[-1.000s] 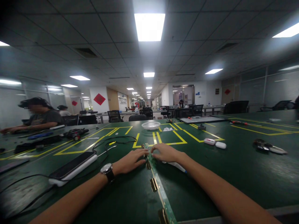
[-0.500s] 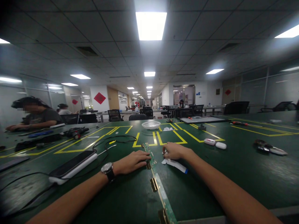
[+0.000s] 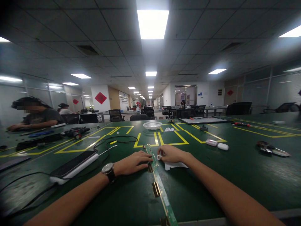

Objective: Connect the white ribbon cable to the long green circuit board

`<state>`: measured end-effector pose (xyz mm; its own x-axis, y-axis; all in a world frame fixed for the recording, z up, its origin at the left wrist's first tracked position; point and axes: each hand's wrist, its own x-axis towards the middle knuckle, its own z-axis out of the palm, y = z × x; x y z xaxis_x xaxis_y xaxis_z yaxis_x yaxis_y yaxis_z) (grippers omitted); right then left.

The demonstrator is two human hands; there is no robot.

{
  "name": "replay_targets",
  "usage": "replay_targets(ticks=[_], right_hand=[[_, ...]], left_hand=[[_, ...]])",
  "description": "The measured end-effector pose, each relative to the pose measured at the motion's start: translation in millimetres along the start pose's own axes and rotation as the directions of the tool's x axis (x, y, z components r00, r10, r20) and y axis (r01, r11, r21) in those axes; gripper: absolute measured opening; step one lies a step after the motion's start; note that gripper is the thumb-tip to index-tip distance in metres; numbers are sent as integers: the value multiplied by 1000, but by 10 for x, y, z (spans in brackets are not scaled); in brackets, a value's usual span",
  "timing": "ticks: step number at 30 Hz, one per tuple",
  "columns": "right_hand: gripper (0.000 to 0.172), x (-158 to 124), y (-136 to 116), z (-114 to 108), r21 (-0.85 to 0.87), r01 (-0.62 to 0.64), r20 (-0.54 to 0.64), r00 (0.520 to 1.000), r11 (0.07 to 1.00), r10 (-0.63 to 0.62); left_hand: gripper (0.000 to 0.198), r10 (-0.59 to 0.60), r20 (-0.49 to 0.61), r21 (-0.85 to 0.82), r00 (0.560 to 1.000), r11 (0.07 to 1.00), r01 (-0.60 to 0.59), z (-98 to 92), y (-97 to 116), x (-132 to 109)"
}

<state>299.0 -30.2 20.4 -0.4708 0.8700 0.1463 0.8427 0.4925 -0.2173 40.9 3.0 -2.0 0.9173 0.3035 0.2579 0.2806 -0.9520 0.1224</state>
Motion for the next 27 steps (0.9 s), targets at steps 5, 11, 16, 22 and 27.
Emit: replay_targets(ticks=[5, 11, 16, 22, 27], right_hand=[[24, 3, -24, 31, 26, 38, -14, 999, 999, -37], [20, 8, -57, 38, -15, 19, -20, 1000, 1000, -20], [19, 1, -27, -2, -95, -8, -48, 999, 995, 4], [19, 10, -27, 18, -102, 34, -40, 998, 994, -38], [17, 36, -21, 73, -93, 45, -71, 996, 995, -52]], left_hand=[[38, 11, 1, -6, 1000, 1000, -11, -4, -2, 2], [38, 9, 3, -6, 1000, 1000, -9, -16, 9, 6], [39, 13, 4, -2, 1000, 1000, -13, -16, 9, 8], [38, 5, 11, -21, 1000, 1000, -5, -16, 3, 5], [39, 12, 8, -29, 1000, 1000, -12, 4, -18, 8]])
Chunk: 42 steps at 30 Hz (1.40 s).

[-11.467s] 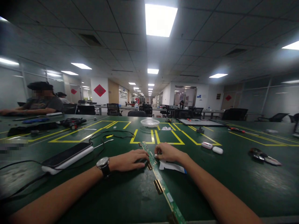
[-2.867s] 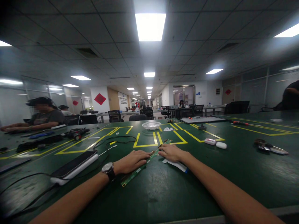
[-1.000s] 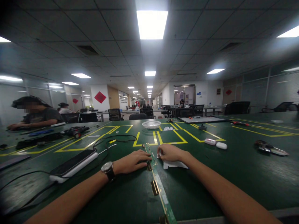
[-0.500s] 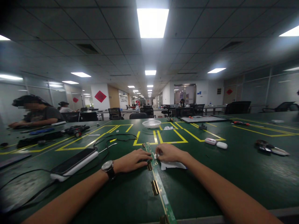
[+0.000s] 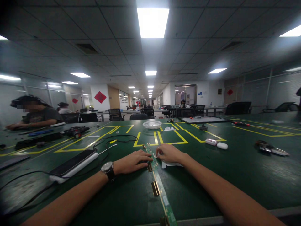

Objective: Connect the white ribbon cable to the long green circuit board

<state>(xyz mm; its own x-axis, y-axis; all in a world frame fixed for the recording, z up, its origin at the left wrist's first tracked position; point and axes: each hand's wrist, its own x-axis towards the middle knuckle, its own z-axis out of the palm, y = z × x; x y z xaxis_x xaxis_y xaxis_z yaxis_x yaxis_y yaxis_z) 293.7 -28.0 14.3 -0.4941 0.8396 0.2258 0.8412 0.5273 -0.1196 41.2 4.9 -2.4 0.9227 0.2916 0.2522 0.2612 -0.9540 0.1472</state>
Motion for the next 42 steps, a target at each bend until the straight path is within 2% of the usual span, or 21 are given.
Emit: replay_targets(ticks=[8, 18, 26, 36, 38, 42], right_hand=[[17, 21, -30, 50, -18, -39, -45, 998, 999, 39], [14, 66, 92, 108, 147, 109, -47, 994, 983, -103], [10, 88, 136, 111, 157, 105, -60, 994, 982, -96], [14, 105, 131, 53, 154, 96, 7, 995, 983, -98], [18, 113, 107, 23, 130, 102, -17, 995, 986, -101], [36, 139, 25, 36, 160, 184, -108, 980, 970, -168]], left_hand=[[39, -18, 10, -2, 1000, 1000, 18, -7, 6, -10], [39, -12, 26, -74, 1000, 997, 14, -21, -31, -9], [39, -10, 50, -96, 999, 995, 14, -30, -52, -8], [40, -22, 53, -91, 998, 995, 27, -31, -15, -21], [42, -27, 0, -97, 1000, 995, 27, -41, -8, -17], [41, -90, -233, -97, 968, 993, 69, -120, 8, 0]])
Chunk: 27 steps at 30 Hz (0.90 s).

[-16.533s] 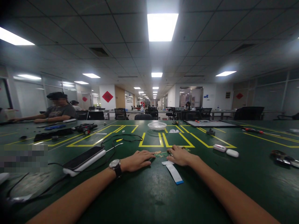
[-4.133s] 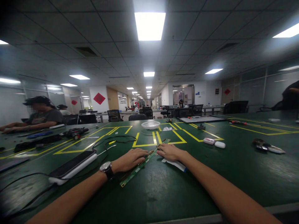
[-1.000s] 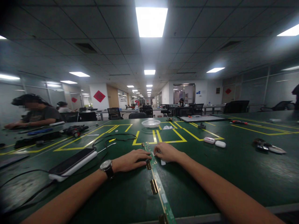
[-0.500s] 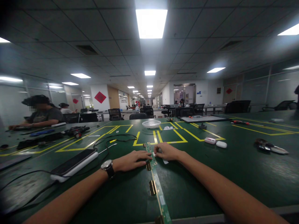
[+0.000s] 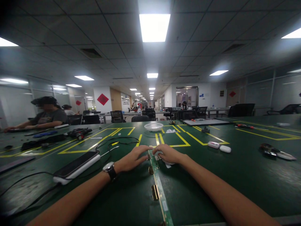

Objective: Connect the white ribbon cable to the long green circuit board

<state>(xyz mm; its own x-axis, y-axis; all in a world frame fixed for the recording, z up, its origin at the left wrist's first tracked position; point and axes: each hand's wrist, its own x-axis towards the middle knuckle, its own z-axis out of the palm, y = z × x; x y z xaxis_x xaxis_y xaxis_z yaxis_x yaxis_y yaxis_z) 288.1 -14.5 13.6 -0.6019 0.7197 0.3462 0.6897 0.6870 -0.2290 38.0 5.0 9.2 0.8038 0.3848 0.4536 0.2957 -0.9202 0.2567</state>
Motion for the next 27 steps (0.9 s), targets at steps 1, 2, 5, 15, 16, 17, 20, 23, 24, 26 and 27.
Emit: replay_targets(ticks=[1, 2, 5, 15, 16, 17, 20, 23, 24, 26, 27], right_hand=[[42, 12, -20, 20, 29, 30, 24, 999, 999, -31], [46, 24, -37, 40, 55, 55, 61, 996, 997, -59], [54, 50, -53, 75, 68, 88, 161, 982, 994, -98], [39, -98, 171, -169, -448, -79, 158, 974, 891, 165], [36, -111, 179, -188, -503, -101, 156, 966, 859, 204], [34, -123, 186, -200, -544, -121, 152, 959, 830, 239], [33, -154, 212, -194, -597, -190, 104, 945, 780, 310], [30, -179, 234, -144, -574, -230, 35, 952, 786, 304], [30, -183, 234, -123, -553, -233, 21, 956, 800, 293], [30, -186, 216, -79, -496, -239, 17, 959, 835, 284], [31, -185, 199, -56, -469, -246, 20, 957, 848, 288]], left_hand=[[40, -13, -50, 4, 999, 1000, 13, -22, 5, 6], [38, -23, -85, 9, 996, 1000, 24, -41, 7, 9], [36, -29, -92, 37, 995, 999, 32, -67, 7, 1], [32, -17, -16, 139, 1000, 990, 19, -30, 31, -11], [31, -23, -26, 149, 999, 989, 27, -33, 23, -10], [30, -28, -36, 158, 999, 987, 33, -35, 13, -11], [29, -35, -62, 186, 997, 981, 46, -41, -22, -14], [28, -35, -73, 209, 997, 977, 49, -39, -40, -14], [28, -34, -75, 215, 997, 975, 49, -36, -39, -13], [27, -31, -81, 223, 996, 974, 49, -29, -29, -12], [27, -31, -82, 225, 996, 973, 49, -24, -20, -11]])
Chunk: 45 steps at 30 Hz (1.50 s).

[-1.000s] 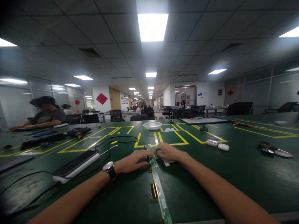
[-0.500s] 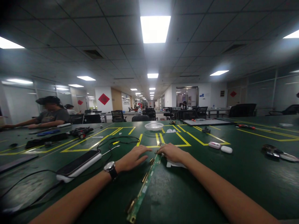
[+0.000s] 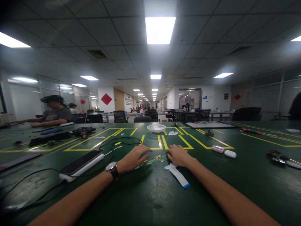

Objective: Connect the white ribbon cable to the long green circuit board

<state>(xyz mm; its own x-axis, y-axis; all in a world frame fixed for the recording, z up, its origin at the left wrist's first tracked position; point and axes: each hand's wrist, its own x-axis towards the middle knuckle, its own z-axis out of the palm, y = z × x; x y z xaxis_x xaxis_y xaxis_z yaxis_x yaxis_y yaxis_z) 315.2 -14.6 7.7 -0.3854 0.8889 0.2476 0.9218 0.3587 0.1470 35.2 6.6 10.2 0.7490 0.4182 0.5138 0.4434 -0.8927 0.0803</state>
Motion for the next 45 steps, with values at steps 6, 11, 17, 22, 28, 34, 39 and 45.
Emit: replay_targets(ticks=[6, 11, 17, 22, 28, 34, 39, 45], right_hand=[[39, -37, -154, 75, 27, -49, -19, 999, 998, 49], [47, -62, -155, 110, 74, -59, -4, 998, 996, 59], [58, -107, -151, 75, 150, -41, 70, 997, 988, 30], [73, -129, -72, 3, 231, -9, 162, 986, 973, -30], [89, -118, 121, -150, 358, -22, 305, 948, 933, -94], [70, -82, 93, -146, 281, -70, 206, 978, 957, 11], [68, -94, -33, -135, 249, -34, 168, 986, 968, -8], [69, -107, -94, -133, 355, 93, 167, 973, 930, -161]], left_hand=[[29, 1, 59, 1, 998, 1000, -1, 12, 65, 2], [30, -4, 104, 8, 995, 1000, 3, 27, 65, 1], [32, -3, 127, 13, 992, 1000, 1, 53, 38, -3], [32, 0, 139, 7, 990, 1000, -1, 47, 52, 2], [33, 9, 146, 5, 989, 1000, -10, 69, 26, -6], [34, -8, 146, 10, 989, 1000, 6, 43, 46, 1], [32, -32, 121, 25, 992, 999, 29, 23, 45, 2], [31, -24, 89, 29, 996, 999, 21, 33, 20, -14]])
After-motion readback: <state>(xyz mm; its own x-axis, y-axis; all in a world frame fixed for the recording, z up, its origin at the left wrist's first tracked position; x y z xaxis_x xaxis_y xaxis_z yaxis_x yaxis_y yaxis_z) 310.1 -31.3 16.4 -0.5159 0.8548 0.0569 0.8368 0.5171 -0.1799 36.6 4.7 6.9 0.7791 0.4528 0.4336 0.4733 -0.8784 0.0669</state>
